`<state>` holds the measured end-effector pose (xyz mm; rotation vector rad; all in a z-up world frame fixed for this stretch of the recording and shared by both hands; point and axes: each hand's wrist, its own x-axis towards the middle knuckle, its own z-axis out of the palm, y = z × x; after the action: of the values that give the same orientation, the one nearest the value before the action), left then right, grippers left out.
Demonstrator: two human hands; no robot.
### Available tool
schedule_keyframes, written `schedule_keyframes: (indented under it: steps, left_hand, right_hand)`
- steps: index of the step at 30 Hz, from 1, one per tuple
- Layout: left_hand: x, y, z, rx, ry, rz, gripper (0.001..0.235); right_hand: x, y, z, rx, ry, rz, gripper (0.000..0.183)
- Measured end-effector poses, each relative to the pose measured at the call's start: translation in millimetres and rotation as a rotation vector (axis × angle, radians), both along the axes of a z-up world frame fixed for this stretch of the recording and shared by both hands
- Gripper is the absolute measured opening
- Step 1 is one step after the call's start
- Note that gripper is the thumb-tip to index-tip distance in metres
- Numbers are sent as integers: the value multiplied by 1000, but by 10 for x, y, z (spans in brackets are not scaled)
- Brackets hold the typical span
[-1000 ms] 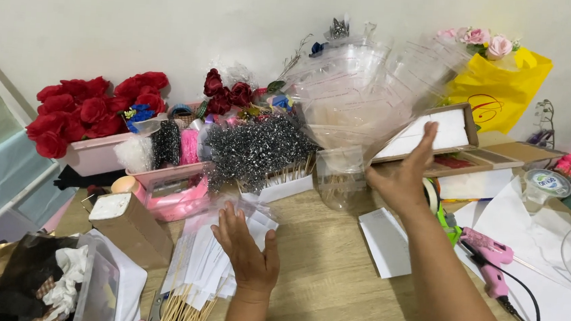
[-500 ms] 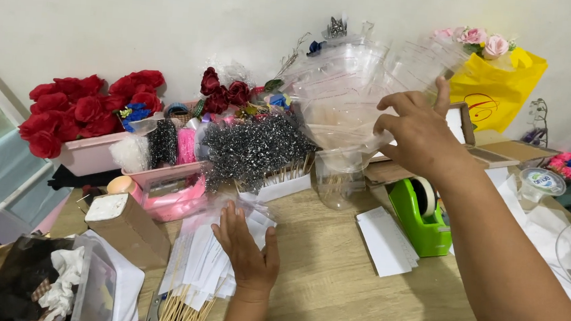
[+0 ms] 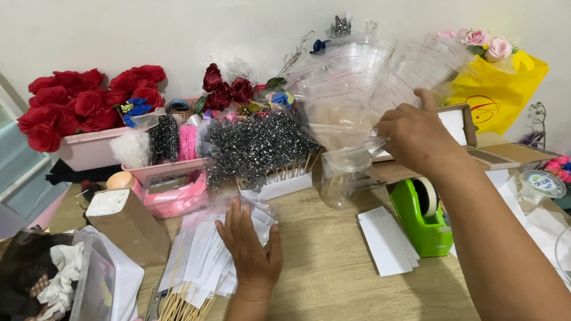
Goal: The person inserts wooden sticks into small clear plastic sleeves and places white paper labels inside the sleeves. They repeat this process for several sticks, then gather the completed items and place them into a glass jar on the table.
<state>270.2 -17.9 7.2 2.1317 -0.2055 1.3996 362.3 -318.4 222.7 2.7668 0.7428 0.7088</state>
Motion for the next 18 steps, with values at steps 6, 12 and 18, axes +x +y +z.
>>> schedule_keyframes:
  steps: [6,12,18]
  left_hand:
    - [-33,-4,21,-2,-20,-9,54]
    - [-13,-40,-3,17,-13,-32,55]
    - [-1,-25,-13,19,16,-34,57]
  right_hand:
    - [-545,-287,51,824,-37,373,90]
    - [439,-921,-579,2091,20,190,70]
    - [725,-590,-617,2011,426,60,70]
